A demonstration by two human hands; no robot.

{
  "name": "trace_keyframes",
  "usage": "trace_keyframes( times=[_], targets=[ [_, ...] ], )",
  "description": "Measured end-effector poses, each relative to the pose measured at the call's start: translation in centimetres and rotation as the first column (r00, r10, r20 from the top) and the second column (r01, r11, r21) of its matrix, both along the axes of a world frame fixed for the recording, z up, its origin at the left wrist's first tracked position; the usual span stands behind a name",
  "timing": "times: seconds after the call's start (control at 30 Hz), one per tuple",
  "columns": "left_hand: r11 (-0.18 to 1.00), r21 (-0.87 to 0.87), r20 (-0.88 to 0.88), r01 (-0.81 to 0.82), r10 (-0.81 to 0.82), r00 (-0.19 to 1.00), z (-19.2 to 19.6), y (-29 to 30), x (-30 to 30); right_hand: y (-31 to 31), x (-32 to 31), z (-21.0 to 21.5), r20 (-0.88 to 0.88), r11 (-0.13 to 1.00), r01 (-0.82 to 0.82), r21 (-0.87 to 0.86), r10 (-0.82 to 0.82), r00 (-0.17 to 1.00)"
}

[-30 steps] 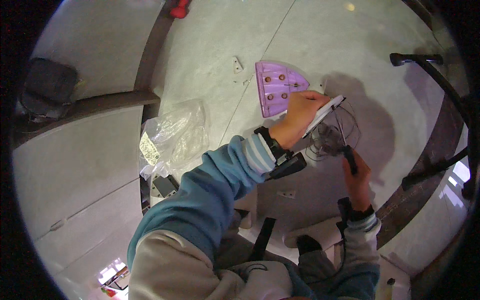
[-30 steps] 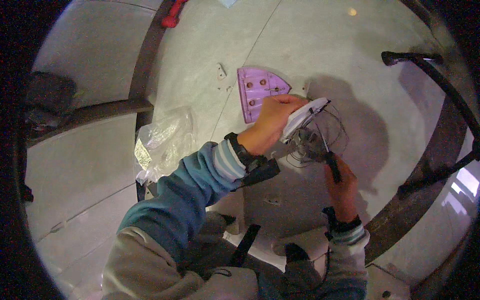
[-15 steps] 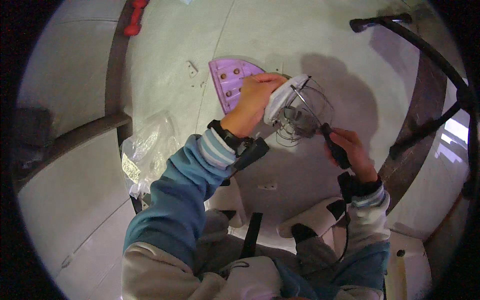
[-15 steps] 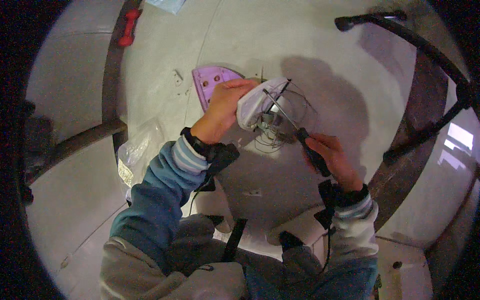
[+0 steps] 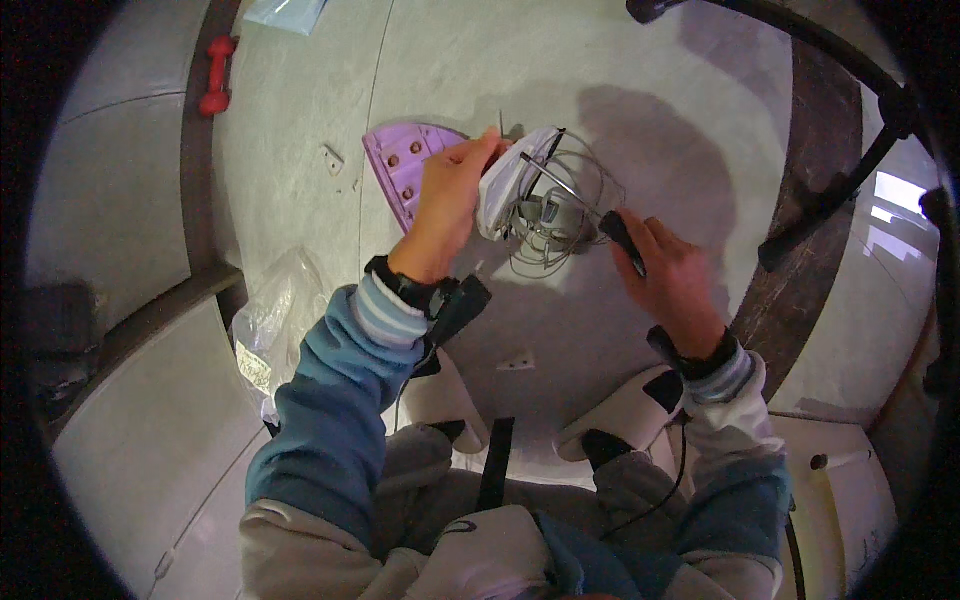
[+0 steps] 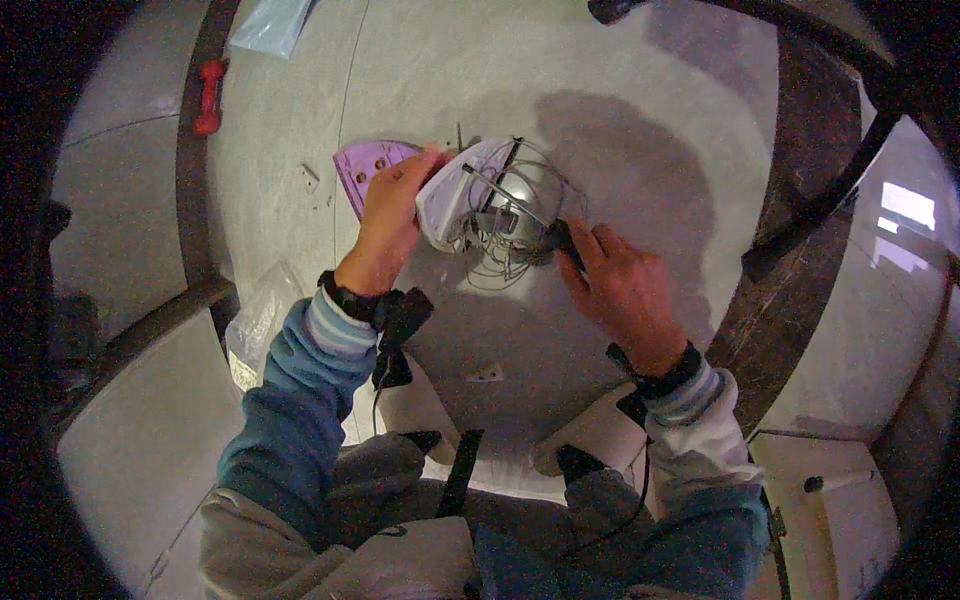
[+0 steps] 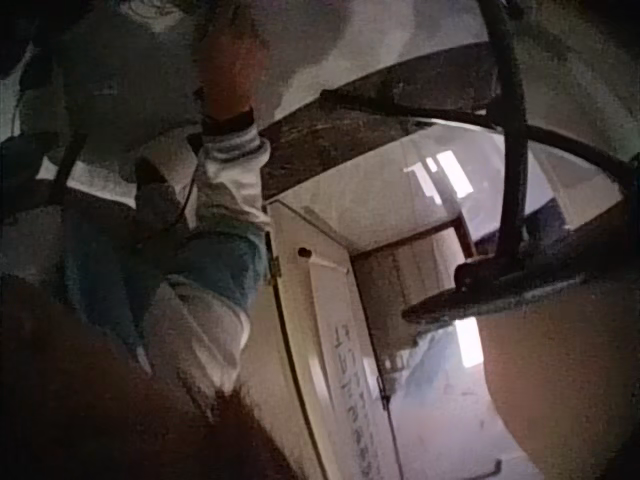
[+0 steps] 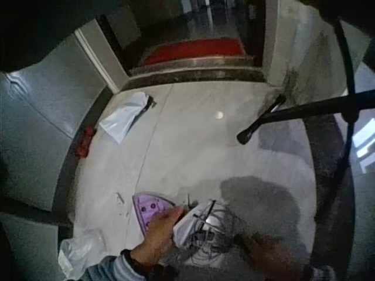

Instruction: The person disassembles a purple and white steam iron, removes the purple base plate, and uses a screwdriver to loosen screws on the white housing. They then search through a cardboard box of tools and retrieve a metal scraper to clean the iron's soleplate.

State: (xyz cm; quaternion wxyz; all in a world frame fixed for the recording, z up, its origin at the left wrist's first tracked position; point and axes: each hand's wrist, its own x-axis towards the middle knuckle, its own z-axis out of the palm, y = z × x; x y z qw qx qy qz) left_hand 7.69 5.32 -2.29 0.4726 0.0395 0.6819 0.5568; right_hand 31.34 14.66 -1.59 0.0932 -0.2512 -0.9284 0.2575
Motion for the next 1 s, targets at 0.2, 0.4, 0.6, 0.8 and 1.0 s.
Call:
trace_keyframes(
  times=[0.2, 0.4, 0.6, 0.8, 1.0],
  targets=[
    [0.954, -0.103, -0.801, 0.281, -0.247, 0.545, -0.3, -0.7, 1.2, -0.8, -0.7, -1.1, -0.103, 0.970, 0.068, -0.232, -0.094, 0.990],
    [0.922, -0.023, -0.799, 0.386, -0.249, 0.548, -1.5, -0.7, 0.6, 0.5, 1.7, -1.8, 0.199, 0.334, 0.246, -0.910, -0.169, 0.965],
    [0.915, -0.024, -0.741, 0.402, -0.286, 0.607, -2.4, -0.9, -1.1, 1.2, 5.5, -2.7, -0.119, 0.998, 0.053, 0.030, -0.049, 0.992],
    [0.953, -0.073, -0.500, 0.294, -0.290, 0.816, -3.0, -2.0, -5.0, 3.5, 11.1, -4.2, 0.052, 0.926, 0.355, 0.127, -0.364, 0.930],
    [0.937, -0.138, -0.392, 0.320, -0.348, 0.851, -5.7, -3.5, -8.4, 2.1, 9.2, -10.5, 0.201, 0.830, 0.515, 0.213, -0.553, 0.809]
  ],
)
